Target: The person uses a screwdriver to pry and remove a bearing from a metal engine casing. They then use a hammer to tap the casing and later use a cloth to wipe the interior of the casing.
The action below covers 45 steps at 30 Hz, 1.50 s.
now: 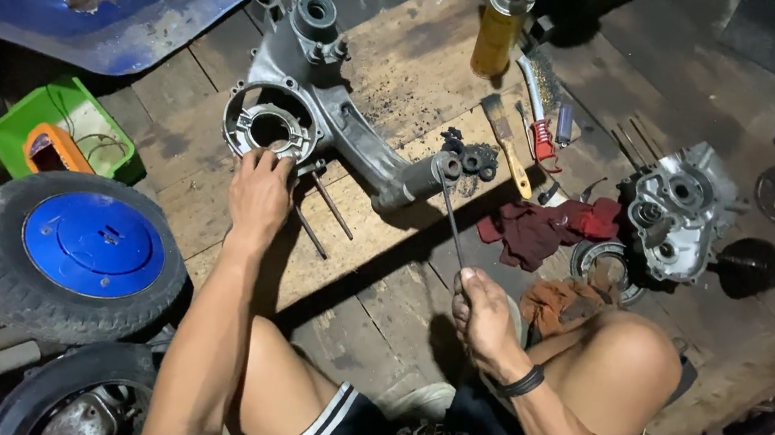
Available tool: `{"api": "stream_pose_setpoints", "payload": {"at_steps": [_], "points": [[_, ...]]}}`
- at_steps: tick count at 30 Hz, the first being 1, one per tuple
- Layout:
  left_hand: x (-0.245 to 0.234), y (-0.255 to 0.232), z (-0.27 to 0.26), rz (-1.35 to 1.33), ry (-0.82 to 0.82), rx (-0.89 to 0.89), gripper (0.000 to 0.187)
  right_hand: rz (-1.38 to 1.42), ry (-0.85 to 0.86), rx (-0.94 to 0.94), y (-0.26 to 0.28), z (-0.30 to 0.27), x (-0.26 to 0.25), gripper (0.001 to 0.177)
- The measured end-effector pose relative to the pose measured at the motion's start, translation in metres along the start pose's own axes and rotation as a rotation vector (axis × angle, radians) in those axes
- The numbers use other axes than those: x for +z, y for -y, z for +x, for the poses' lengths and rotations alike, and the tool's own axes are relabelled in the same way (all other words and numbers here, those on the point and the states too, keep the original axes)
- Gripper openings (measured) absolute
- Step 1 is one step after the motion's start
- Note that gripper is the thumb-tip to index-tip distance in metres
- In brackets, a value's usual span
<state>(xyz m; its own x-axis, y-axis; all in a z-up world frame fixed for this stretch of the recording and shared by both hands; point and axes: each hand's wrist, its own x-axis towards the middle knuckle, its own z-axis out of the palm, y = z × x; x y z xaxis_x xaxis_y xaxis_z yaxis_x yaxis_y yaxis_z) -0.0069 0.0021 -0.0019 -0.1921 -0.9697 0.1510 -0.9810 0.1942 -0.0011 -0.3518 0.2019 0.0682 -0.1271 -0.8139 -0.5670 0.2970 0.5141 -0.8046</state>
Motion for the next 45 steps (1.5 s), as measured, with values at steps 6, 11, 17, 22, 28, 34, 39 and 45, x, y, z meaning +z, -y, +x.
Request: {"api": "stream_pose_setpoints", "payload": {"at_steps": [6,11,17,22,28,34,39,45], "points": [[0.003,0.001,0.000,0.008,-0.018,0.016,0.028,0.022,0.004,-0.012,-0.002,-0.003,0.005,0.032],[-0.003,0.000,-0.001,-0.002,-0.033,0.030,0.027,0.016,-0.025,-0.059,-0.015,0.004,0.006,0.031],[-0.002,0.001,-0.002,-0.003,-0.020,0.014,0.027,-0.028,-0.049,-0.101,-0.011,0.000,0.012,0.033],[0.003,0.003,-0.002,-0.039,-0.046,0.000,0.027,-0.004,-0.002,-0.137,-0.033,0.017,0.028,0.034],[0.002,0.003,0.002,-0.055,-0.021,0.028,0.028,-0.012,0.020,-0.136,-0.025,0.011,0.009,0.033],[0.004,0.000,0.000,-0.026,-0.044,0.027,0.030,-0.331,-0.247,-0.243,0.039,-0.028,-0.011,0.031],[0.002,0.000,-0.001,0.022,-0.060,0.027,0.032,-0.590,-0.183,-0.266,0.062,-0.055,-0.023,0.026],[0.010,0.004,-0.001,0.040,-0.076,0.021,0.031,-0.607,-0.143,-0.320,0.058,-0.057,-0.022,0.034]]}}
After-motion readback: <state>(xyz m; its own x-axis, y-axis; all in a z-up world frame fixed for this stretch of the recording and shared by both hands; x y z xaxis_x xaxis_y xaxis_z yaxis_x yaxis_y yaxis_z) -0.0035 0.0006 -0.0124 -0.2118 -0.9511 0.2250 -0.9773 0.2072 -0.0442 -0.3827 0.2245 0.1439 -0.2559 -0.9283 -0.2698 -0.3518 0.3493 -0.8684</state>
